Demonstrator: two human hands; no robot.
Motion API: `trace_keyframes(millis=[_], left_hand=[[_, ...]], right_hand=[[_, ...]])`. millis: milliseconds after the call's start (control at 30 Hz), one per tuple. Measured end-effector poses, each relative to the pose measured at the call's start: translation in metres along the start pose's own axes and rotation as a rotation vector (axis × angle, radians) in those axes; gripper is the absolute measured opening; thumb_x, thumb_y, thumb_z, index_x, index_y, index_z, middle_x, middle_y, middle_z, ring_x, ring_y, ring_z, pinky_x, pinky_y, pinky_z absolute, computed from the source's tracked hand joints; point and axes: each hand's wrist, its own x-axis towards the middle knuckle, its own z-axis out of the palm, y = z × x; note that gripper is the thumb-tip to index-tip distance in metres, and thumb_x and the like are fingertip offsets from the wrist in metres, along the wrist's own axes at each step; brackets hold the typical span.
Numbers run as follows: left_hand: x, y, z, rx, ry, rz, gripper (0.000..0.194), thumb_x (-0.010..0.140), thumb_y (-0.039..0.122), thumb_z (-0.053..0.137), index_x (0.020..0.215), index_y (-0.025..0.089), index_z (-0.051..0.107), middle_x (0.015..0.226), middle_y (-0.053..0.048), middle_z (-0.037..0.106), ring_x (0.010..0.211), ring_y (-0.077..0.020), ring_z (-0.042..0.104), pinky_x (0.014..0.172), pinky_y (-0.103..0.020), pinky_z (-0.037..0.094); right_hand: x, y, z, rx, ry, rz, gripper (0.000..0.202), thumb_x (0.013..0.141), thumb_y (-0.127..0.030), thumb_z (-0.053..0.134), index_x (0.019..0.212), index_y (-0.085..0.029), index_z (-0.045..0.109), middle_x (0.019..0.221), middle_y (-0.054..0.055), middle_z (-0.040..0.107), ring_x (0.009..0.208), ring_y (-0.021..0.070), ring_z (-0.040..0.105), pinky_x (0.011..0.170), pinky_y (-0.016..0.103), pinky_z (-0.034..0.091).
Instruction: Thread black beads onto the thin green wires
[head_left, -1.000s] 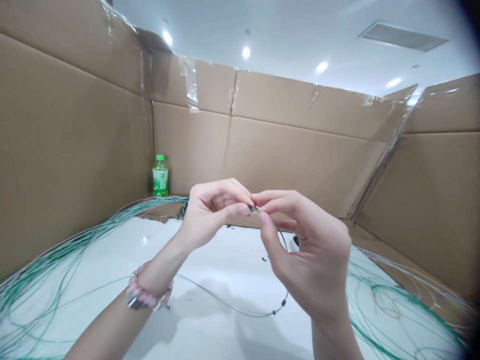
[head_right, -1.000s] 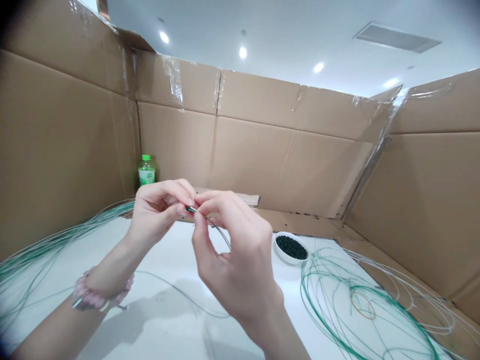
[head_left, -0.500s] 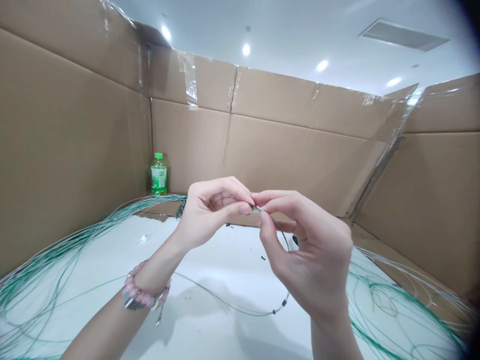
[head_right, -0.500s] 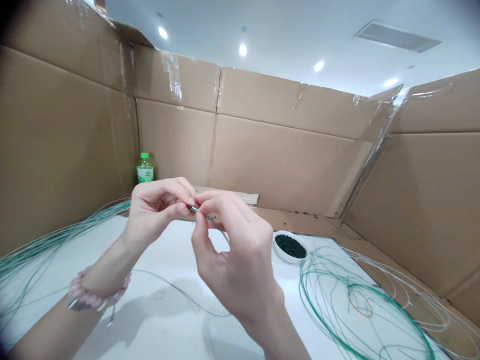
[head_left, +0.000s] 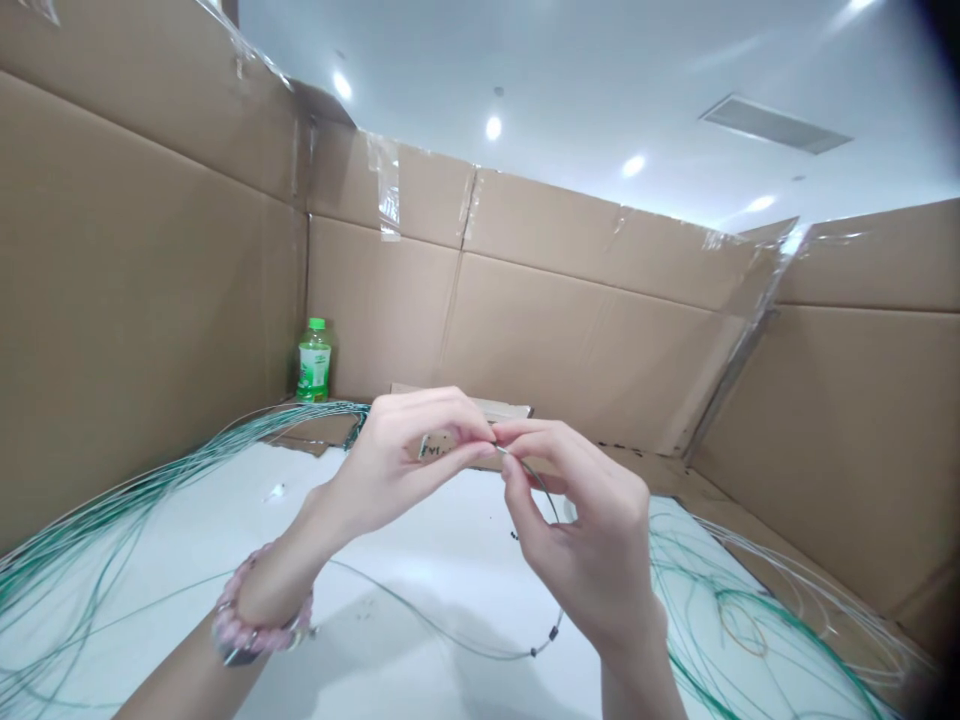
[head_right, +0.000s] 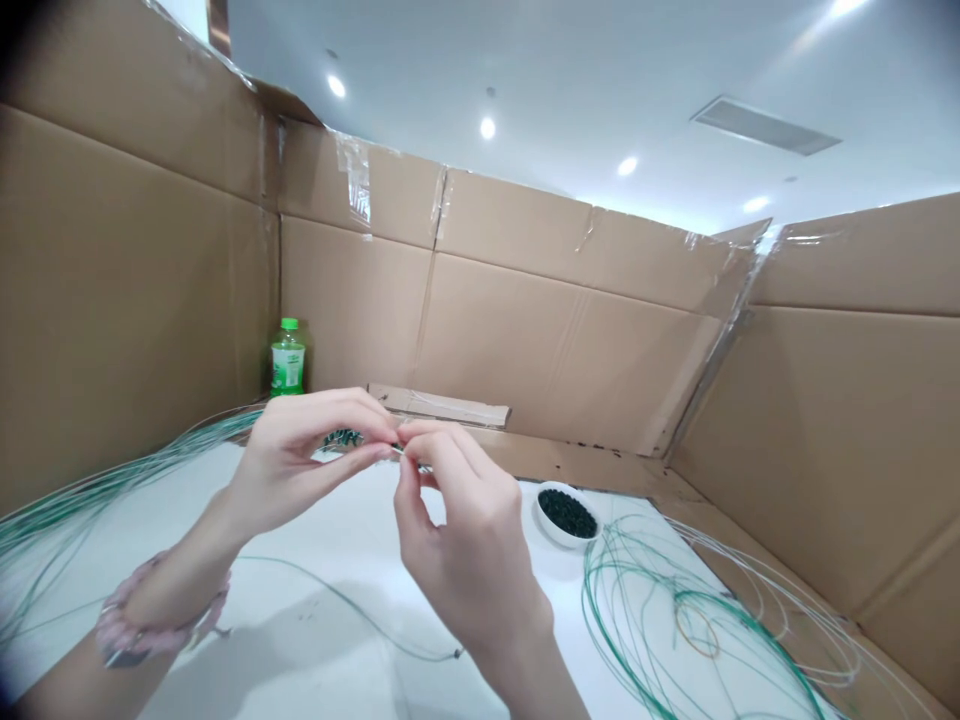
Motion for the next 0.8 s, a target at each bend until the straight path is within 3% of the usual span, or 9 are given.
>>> trace_keyframes(millis=[300, 533, 800], left_hand=[[0.0, -0.006, 0.003, -0.225, 0.038, -0.149, 0.005, 0.079, 0.015, 0.066, 0.075, 0.016, 0.067, 0.07, -0.004, 0.066, 0.064, -0.0111, 0.06, 0.057, -0.02, 0.048], [0.0, -0.002, 0.003, -0.23, 0.072, -0.191, 0.005, 0.077, 0.012, 0.067, 0.076, 0.016, 0.069, 0.071, -0.005, 0.069, 0.064, -0.0117, 0.063, 0.058, -0.019, 0.052], [0.001, 0.005, 0.008, -0.305, 0.221, -0.268, 0.009, 0.076, 0.011, 0.067, 0.068, 0.017, 0.068, 0.059, 0.001, 0.065, 0.052, -0.0068, 0.06, 0.048, -0.012, 0.049]], right_hand=[[0.003, 0.004, 0.009, 0.183, 0.052, 0.1, 0.013, 0.08, -0.006, 0.056, 0.082, -0.017, 0.062, 0.084, 0.005, 0.068, 0.078, 0.0133, 0.066, 0.059, 0.02, 0.058], [0.003, 0.011, 0.014, 0.228, 0.123, 0.102, 0.013, 0.077, -0.005, 0.06, 0.08, -0.017, 0.065, 0.081, 0.003, 0.07, 0.075, 0.0132, 0.067, 0.058, 0.02, 0.057], [0.001, 0.007, 0.009, 0.147, 0.177, 0.076, 0.021, 0.078, -0.001, 0.06, 0.087, -0.019, 0.067, 0.075, 0.001, 0.066, 0.066, 0.0109, 0.061, 0.054, 0.022, 0.053]])
